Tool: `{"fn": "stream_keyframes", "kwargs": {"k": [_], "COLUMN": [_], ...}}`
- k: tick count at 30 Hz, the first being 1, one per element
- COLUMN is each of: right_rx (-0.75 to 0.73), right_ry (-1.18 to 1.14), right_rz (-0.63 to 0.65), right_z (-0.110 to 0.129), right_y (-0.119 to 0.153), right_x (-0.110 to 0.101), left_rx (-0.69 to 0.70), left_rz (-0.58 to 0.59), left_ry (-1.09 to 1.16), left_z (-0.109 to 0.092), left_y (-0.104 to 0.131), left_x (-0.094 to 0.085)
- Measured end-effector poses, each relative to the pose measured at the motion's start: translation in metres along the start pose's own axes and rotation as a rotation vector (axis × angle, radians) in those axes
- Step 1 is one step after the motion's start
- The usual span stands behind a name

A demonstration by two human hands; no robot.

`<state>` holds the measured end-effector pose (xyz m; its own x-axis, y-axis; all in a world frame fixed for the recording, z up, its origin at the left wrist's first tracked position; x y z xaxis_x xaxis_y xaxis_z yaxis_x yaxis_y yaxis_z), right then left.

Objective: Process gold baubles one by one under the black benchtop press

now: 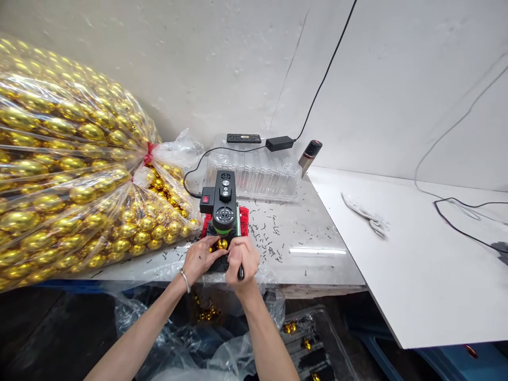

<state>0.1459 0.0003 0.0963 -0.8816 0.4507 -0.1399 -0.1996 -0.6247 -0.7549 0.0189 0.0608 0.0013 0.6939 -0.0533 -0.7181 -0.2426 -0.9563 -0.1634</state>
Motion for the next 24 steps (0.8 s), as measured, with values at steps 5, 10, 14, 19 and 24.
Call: {"fn": "stream_keyframes", "kwargs": {"k": [5, 10, 14, 19, 24], "right_rx": [0.113, 0.083, 0.075, 0.058, 0.057], "right_ry": [-0.006, 0.005, 0.015, 0.031, 0.037], "right_rz": [0.043, 0.043, 0.040, 0.052, 0.050], "right_z": [0.019, 0.018, 0.015, 0.017, 0.016], "right_y": [-0.029, -0.021, -0.016, -0.017, -0.015], "right_x": [-0.002, -0.001, -0.001, -0.001, -0.002], "left_rx": [-0.023, -0.260, -0.704, -1.054, -0.827], "left_rz": [-0.165, -0.015, 0.049, 0.015, -0.087], "left_ry": [0.153, 0.538, 1.064, 1.763, 1.679], "left_z": [0.001, 0.017, 0.027, 0.006, -0.001], "left_y": [0.028, 0.087, 0.126, 0.135, 0.103], "left_x": [-0.017, 0.000, 0.025, 0.025, 0.000]}}
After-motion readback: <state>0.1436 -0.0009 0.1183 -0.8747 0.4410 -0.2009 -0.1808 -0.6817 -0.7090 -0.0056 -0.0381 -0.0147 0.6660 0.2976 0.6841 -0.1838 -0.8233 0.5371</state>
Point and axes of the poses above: each hand's wrist, its own y-axis away from the middle knuckle, its own x-axis out of the palm, z = x × y, the point moved 6 cm from there along -y, towards the middle knuckle, and after that the axes turned 8 degrees about x, right-handed, at the moved point
